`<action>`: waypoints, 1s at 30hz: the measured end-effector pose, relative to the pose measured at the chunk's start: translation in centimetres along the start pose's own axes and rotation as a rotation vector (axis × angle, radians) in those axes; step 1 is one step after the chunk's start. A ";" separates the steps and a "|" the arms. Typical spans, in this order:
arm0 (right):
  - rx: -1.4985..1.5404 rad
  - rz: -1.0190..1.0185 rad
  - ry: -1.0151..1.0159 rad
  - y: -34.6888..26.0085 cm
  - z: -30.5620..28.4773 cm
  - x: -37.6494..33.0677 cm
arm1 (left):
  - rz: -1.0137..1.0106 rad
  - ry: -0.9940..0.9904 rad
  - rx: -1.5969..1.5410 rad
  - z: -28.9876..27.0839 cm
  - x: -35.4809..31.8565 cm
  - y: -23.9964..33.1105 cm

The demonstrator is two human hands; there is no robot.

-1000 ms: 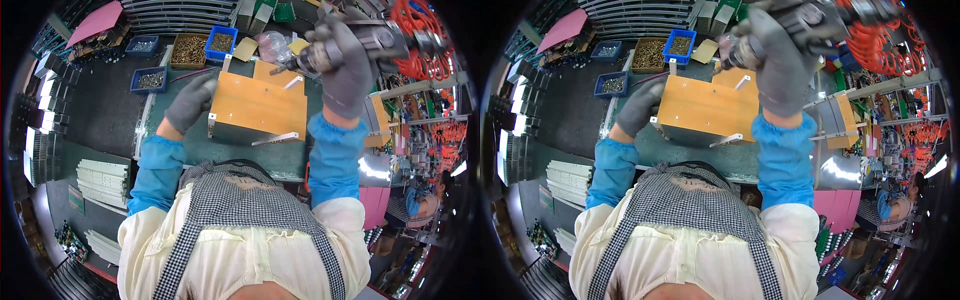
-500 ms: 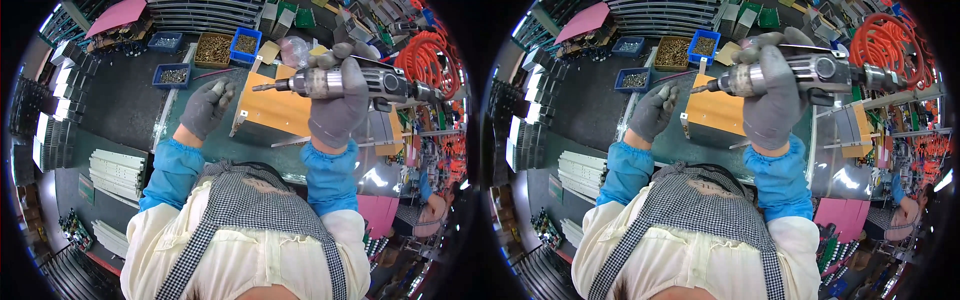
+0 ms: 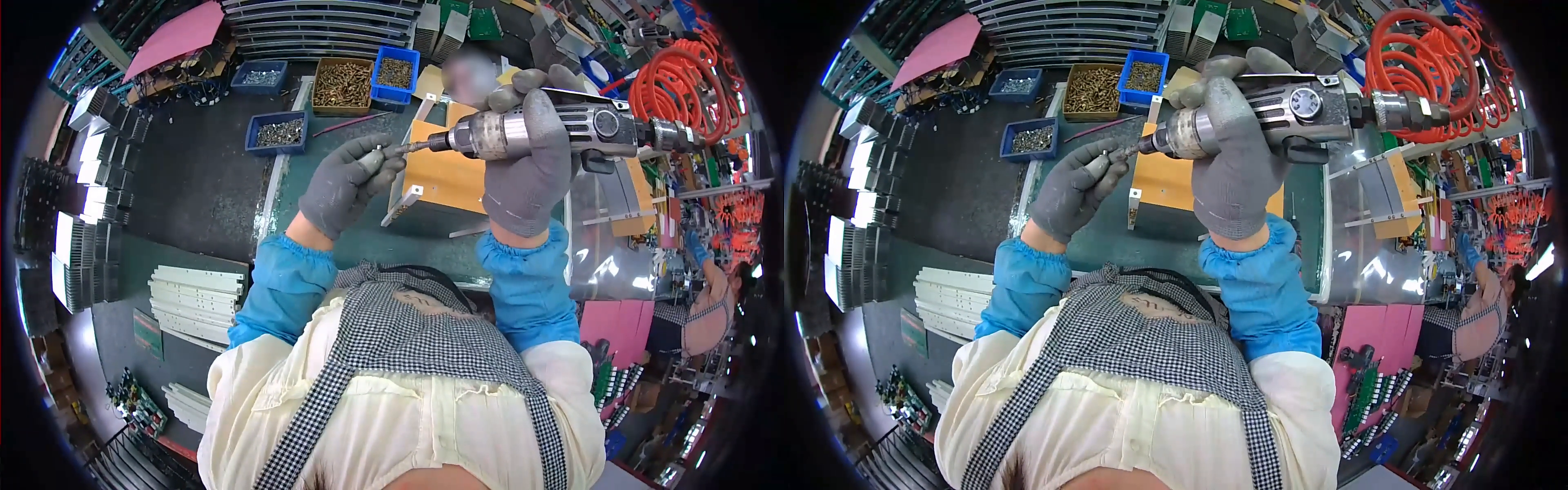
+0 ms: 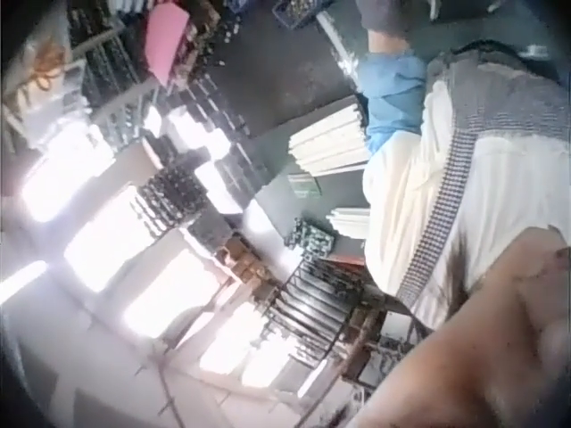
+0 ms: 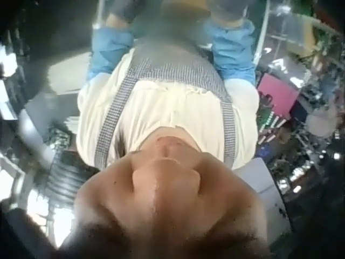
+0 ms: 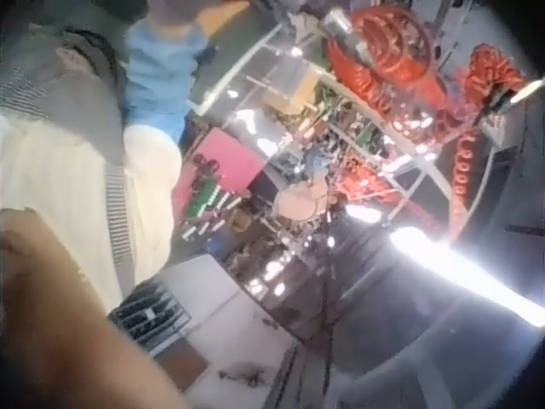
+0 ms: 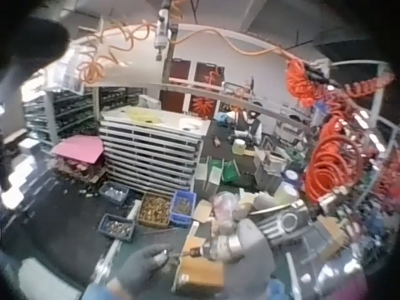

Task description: Assembling small metal and plastic electronic enclosure components by aligning panels and fastening screws using a pneumatic screwdriver.

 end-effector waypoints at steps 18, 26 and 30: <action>-0.062 0.030 0.083 2.7 1.2 -0.6 | 0.066 -0.144 0.330 -2.1 0.9 1.1; -0.135 0.164 0.227 2.3 -0.4 0.4 | 0.492 -0.138 0.728 -1.1 0.5 0.6; -0.221 0.142 0.248 1.0 -1.5 0.1 | 0.282 -0.040 0.633 -0.7 0.9 0.1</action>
Point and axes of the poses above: each hand's wrist, its own x-axis towards the middle knuckle, its own z-axis out of the palm, y = z × x, the point moved 2 cm from there along x, towards the middle knuckle, and after that the axes turned 6 degrees about y, right-handed, at the moved point
